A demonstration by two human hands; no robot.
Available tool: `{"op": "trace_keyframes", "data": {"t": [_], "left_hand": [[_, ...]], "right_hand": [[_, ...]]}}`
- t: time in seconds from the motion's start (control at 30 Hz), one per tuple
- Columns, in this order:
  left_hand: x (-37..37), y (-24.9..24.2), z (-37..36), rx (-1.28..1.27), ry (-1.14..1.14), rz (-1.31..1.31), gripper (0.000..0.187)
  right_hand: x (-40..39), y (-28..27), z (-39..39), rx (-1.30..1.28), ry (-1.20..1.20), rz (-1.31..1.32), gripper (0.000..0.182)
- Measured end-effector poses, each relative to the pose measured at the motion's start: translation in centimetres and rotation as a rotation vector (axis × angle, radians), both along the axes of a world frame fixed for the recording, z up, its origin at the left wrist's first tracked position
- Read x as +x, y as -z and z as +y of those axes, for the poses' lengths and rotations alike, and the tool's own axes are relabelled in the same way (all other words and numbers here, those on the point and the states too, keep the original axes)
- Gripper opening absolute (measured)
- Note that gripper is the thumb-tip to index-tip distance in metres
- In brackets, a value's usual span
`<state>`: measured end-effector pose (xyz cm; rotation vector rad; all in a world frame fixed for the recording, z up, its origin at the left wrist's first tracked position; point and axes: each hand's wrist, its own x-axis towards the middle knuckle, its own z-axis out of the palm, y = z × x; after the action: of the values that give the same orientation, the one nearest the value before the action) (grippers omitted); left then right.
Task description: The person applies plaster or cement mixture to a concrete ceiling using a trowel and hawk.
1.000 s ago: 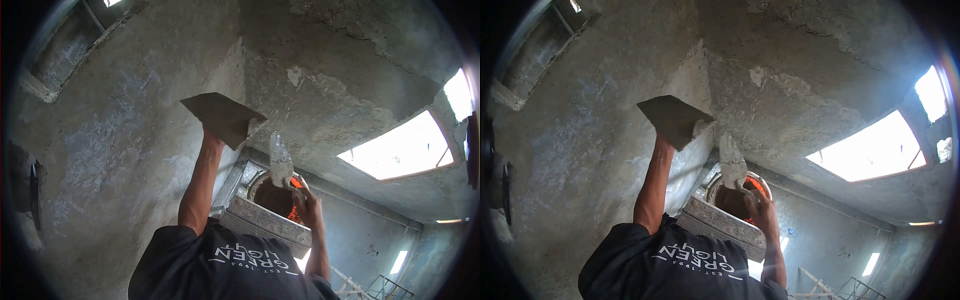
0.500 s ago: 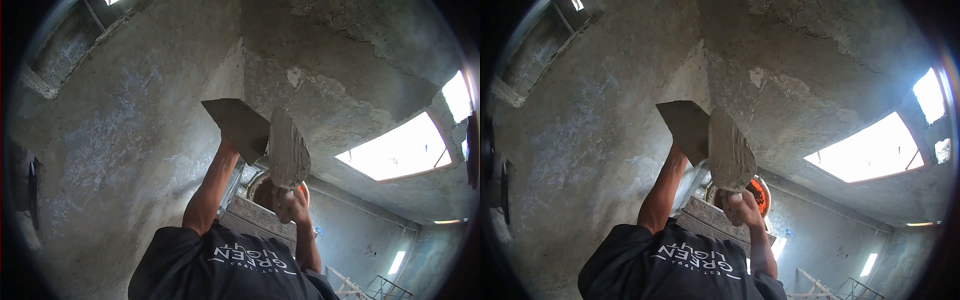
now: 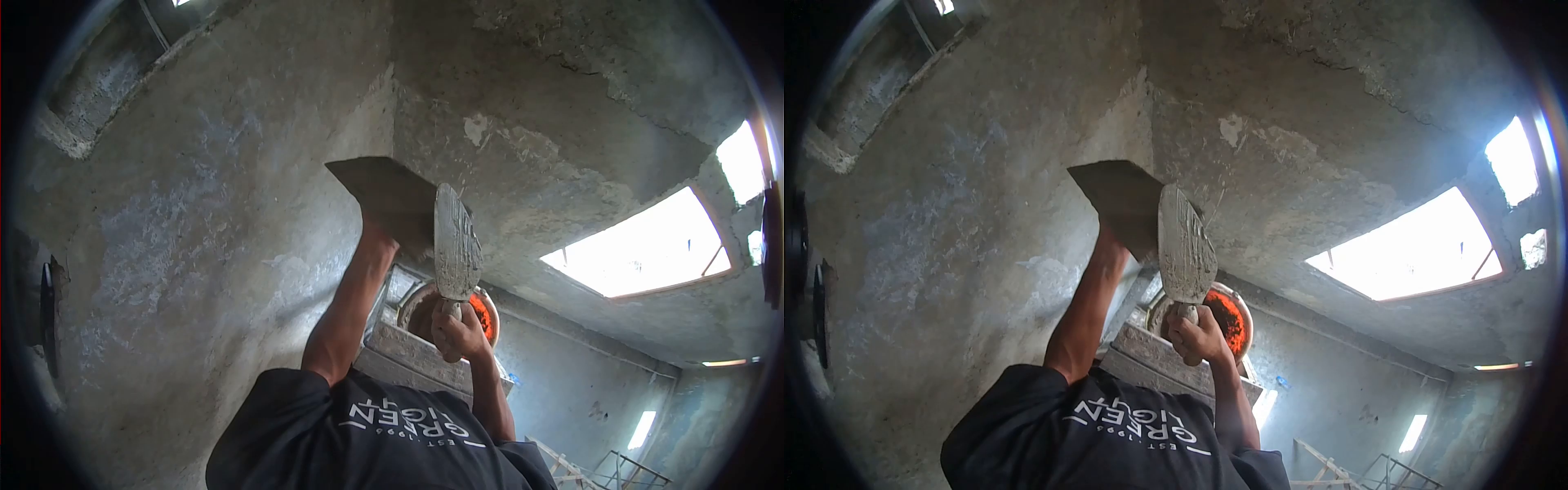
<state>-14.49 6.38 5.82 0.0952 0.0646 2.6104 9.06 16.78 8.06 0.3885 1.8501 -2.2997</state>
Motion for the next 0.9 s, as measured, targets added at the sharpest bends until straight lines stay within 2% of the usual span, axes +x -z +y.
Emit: {"op": "trace_keyframes", "data": {"t": [0.03,0.1,0.13,0.2,0.23,0.3,0.37,0.4,0.43,0.5,0.53,0.6,0.67,0.9], "left_hand": [[-0.3,0.3,-0.2,0.000,0.002,-0.011,0.032],[-3.1,0.4,-0.9,-0.249,-0.131,0.292,0.033],[-3.7,-0.5,-1.6,-0.245,-0.131,0.293,0.033],[-4.9,-2.4,-3.1,-0.576,-0.331,0.776,0.032],[-5.1,-2.6,-3.6,-0.573,-0.327,0.774,0.032],[-5.4,-3.1,-3.9,-0.320,-0.169,0.207,0.035],[-3.2,-6.4,-4.1,-0.358,-0.140,0.122,0.034],[-2.7,-7.6,-4.0,-0.392,-0.122,0.048,0.034],[-3.0,-7.2,-4.0,-0.395,-0.116,0.047,0.034],[-3.4,-6.9,-3.8,-0.433,-0.064,0.234,0.033],[-3.0,-7.4,-3.9,-0.435,-0.063,0.234,0.033],[-1.9,-9.0,-4.0,-0.647,-0.058,0.208,0.031],[-1.4,-9.9,-3.8,-0.654,-0.058,0.168,0.030],[0.0,-11.2,-3.1,-0.851,-0.062,0.065,0.028]], "right_hand": [[1.0,0.0,0.2,0.000,0.002,-0.011,0.017],[2.4,-0.5,0.8,0.045,0.018,-0.005,0.019],[3.2,-1.2,1.5,0.088,0.019,-0.109,0.021],[5.2,-0.7,3.0,0.071,0.104,-0.134,0.034],[5.8,-1.0,3.2,0.093,0.193,-0.133,0.042],[6.4,-2.7,4.0,0.075,0.245,0.019,0.052],[6.0,-4.0,5.2,0.311,0.259,-0.123,0.036],[5.8,-4.1,5.9,0.282,0.268,-0.058,0.032],[5.7,-4.1,6.2,0.252,0.272,0.005,0.028],[5.4,-4.5,6.6,0.383,0.326,0.069,0.022],[5.3,-5.1,6.8,0.400,0.299,0.060,0.022],[5.2,-6.4,6.8,0.416,0.265,0.052,0.022],[4.8,-6.9,6.3,0.544,0.181,-0.029,0.020],[4.2,-5.9,5.3,0.578,0.108,-0.144,0.023]]}}
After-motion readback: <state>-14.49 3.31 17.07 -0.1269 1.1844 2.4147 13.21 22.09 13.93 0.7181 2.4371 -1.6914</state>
